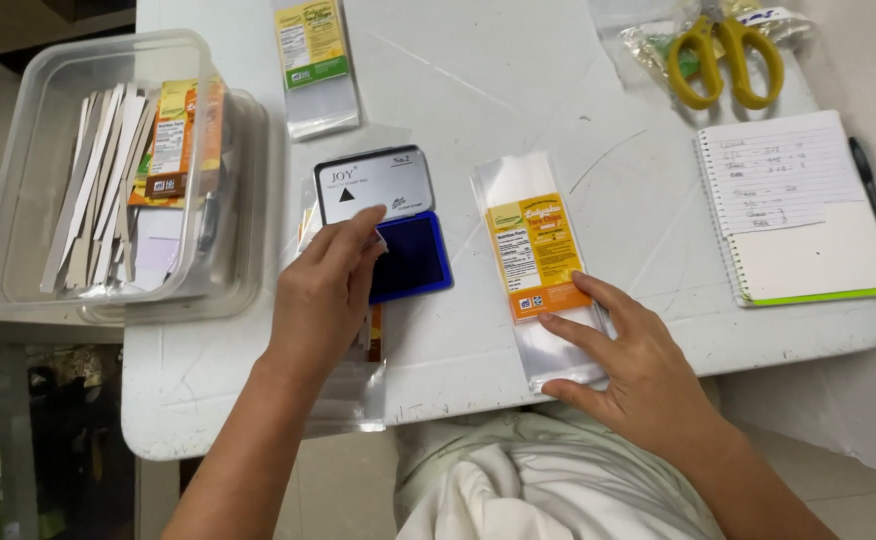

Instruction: A person is stamping labels onto plastic bags for dry fruit packaging and recording the count in a notebook.

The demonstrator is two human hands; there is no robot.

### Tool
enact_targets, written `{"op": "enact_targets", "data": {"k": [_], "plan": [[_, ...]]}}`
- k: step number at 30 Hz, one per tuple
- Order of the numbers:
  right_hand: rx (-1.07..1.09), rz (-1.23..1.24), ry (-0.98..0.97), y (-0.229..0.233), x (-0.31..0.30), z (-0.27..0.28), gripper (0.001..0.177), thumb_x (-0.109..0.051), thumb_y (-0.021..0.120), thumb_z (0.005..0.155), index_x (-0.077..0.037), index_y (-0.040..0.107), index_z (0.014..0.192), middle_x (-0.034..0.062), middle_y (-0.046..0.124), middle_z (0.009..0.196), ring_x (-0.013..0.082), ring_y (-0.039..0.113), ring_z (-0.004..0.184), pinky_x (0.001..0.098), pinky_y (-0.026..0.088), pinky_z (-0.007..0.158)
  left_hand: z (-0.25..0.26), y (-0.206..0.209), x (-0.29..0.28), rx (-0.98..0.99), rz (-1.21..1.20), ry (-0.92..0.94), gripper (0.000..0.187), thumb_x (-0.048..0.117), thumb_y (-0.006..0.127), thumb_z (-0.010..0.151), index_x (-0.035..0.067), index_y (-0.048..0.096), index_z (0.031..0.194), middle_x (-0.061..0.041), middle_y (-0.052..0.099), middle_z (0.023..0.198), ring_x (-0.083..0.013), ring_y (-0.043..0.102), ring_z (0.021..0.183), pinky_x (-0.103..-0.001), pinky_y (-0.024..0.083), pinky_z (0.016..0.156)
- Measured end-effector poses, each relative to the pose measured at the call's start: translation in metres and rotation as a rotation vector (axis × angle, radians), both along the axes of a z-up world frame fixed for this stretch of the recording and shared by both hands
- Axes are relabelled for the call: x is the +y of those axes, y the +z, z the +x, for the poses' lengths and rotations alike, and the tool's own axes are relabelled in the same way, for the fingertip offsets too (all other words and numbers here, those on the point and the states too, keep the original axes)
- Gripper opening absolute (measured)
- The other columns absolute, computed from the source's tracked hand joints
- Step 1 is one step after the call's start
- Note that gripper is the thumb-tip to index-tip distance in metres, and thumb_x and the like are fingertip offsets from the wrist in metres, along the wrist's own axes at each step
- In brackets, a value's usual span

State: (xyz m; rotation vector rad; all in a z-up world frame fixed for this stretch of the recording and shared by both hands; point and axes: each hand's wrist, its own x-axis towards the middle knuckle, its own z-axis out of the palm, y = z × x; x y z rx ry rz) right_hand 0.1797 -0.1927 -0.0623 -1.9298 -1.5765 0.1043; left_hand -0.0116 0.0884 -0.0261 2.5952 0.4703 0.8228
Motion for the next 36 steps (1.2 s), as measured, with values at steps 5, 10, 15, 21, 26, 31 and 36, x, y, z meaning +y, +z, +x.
{"op": "enact_targets", "data": {"k": [5, 10, 15, 21, 26, 31, 36], "plan": [[-0.015, 0.014, -0.014, -0.002, 0.000, -0.002, 0.058, -0.050, 0.077, 0.083, -0.023, 0.066, 0.133, 0.0198, 0.045, 0.156, 0.0318, 0.052, 0.141, 0.0487, 0.046, 0.108, 0.041, 0.016, -0.036, -0.179, -0.414, -0.020, 0.038, 0.005, 0.061, 0.103, 0.011, 0.054, 0.139, -0.007, 0.073, 0.106, -0.0168, 0.071, 0.097, -0.029, 0.059, 0.089], [-0.021, 0.022, -0.009, 0.002, 0.002, -0.003, 0.058, -0.050, 0.078, 0.083, -0.022, 0.067, 0.133, 0.0212, 0.047, 0.155, 0.0331, 0.053, 0.140, 0.0482, 0.046, 0.108, 0.080, 0.021, -0.063, -0.074, -0.772, -0.173, 0.037, 0.014, 0.054, 0.103, 0.013, 0.052, 0.140, -0.003, 0.065, 0.098, -0.0098, 0.060, 0.078, -0.024, 0.055, 0.073], [-0.036, 0.034, -0.022, 0.002, 0.002, -0.003, 0.059, -0.051, 0.078, 0.083, -0.022, 0.067, 0.133, 0.0195, 0.047, 0.155, 0.0322, 0.054, 0.139, 0.0478, 0.048, 0.107, 0.095, 0.017, -0.064, 0.109, -0.641, -0.182, 0.038, 0.019, 0.055, 0.101, 0.015, 0.054, 0.139, -0.002, 0.072, 0.095, -0.0136, 0.056, 0.066, -0.029, 0.049, 0.067], [-0.033, 0.029, -0.023, 0.003, 0.002, -0.003, 0.058, -0.051, 0.078, 0.083, -0.022, 0.067, 0.132, 0.0202, 0.047, 0.155, 0.0324, 0.056, 0.137, 0.0474, 0.048, 0.106, 0.097, 0.008, -0.065, 0.087, -0.580, -0.202, 0.036, 0.018, 0.055, 0.102, 0.014, 0.053, 0.138, -0.004, 0.072, 0.098, -0.0155, 0.056, 0.063, -0.031, 0.049, 0.066], [-0.036, 0.033, -0.027, 0.001, 0.003, -0.003, 0.058, -0.052, 0.078, 0.083, -0.021, 0.067, 0.131, 0.0206, 0.047, 0.154, 0.0331, 0.056, 0.137, 0.0488, 0.048, 0.106, 0.097, 0.003, -0.066, 0.084, -0.544, -0.200, 0.036, 0.018, 0.055, 0.103, 0.014, 0.053, 0.138, -0.006, 0.073, 0.103, -0.0176, 0.058, 0.065, -0.032, 0.049, 0.066], [-0.063, 0.046, -0.030, -0.002, 0.003, -0.002, 0.058, -0.054, 0.076, 0.084, -0.022, 0.067, 0.131, 0.0192, 0.047, 0.155, 0.0322, 0.057, 0.136, 0.0487, 0.050, 0.104, 0.096, -0.003, -0.068, 0.048, -0.501, -0.222, 0.036, 0.015, 0.055, 0.103, 0.012, 0.051, 0.139, -0.012, 0.073, 0.115, -0.0241, 0.070, 0.095, -0.035, 0.054, 0.078], [-0.036, 0.035, -0.026, 0.002, 0.003, -0.003, 0.058, -0.053, 0.076, 0.084, -0.021, 0.067, 0.132, 0.0209, 0.047, 0.155, 0.0331, 0.055, 0.138, 0.0489, 0.048, 0.105, 0.093, -0.011, -0.074, -0.053, -0.406, -0.259, 0.036, 0.006, 0.057, 0.104, 0.012, 0.050, 0.139, -0.016, 0.069, 0.120, -0.0265, 0.072, 0.101, -0.036, 0.059, 0.085]]}}
